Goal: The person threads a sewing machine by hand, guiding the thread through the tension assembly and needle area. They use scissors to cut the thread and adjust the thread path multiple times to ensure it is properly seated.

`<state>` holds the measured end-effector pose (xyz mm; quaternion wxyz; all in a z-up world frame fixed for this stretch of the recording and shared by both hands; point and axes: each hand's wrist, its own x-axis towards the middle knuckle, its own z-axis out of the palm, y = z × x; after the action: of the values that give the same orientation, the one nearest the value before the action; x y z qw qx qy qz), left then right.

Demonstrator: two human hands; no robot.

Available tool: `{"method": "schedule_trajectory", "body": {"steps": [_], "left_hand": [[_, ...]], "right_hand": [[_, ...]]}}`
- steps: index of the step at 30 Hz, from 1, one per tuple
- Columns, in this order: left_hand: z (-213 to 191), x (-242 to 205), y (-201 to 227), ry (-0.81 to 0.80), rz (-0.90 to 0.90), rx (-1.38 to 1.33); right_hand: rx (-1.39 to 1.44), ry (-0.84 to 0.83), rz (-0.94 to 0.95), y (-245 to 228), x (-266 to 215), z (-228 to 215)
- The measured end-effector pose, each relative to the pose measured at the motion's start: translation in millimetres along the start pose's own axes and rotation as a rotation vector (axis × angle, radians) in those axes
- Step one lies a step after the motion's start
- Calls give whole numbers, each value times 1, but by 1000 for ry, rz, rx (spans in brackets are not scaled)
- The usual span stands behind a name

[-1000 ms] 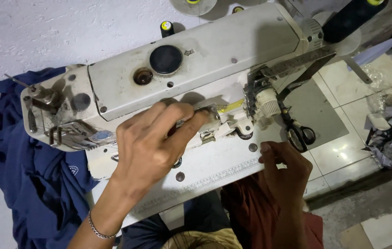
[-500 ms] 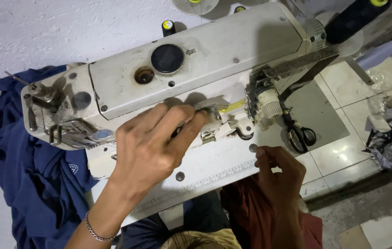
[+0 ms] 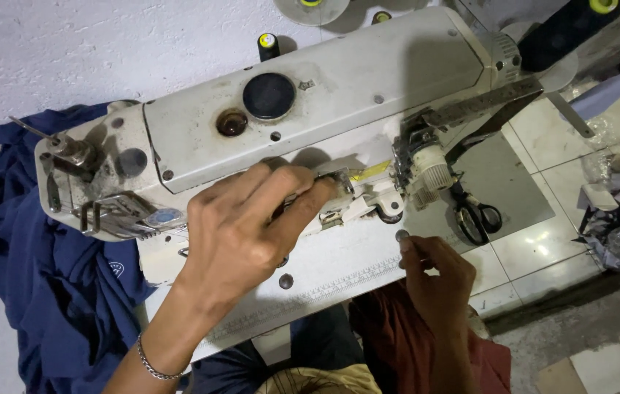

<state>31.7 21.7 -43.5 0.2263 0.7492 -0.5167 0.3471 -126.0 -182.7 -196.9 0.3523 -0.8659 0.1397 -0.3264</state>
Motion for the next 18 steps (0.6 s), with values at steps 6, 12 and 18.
{"method": "schedule_trajectory", "body": {"steps": [6,12,18], "left_hand": [[-2,6,1,15,17,-15],[-1,5,-1,37,55,8],[0,7,0,55,84,24]], "right_hand": [[46,-35,31,2,-6,5],[7,-51,28,3,-11,7],[6,-59,69,5,-19,9]]}}
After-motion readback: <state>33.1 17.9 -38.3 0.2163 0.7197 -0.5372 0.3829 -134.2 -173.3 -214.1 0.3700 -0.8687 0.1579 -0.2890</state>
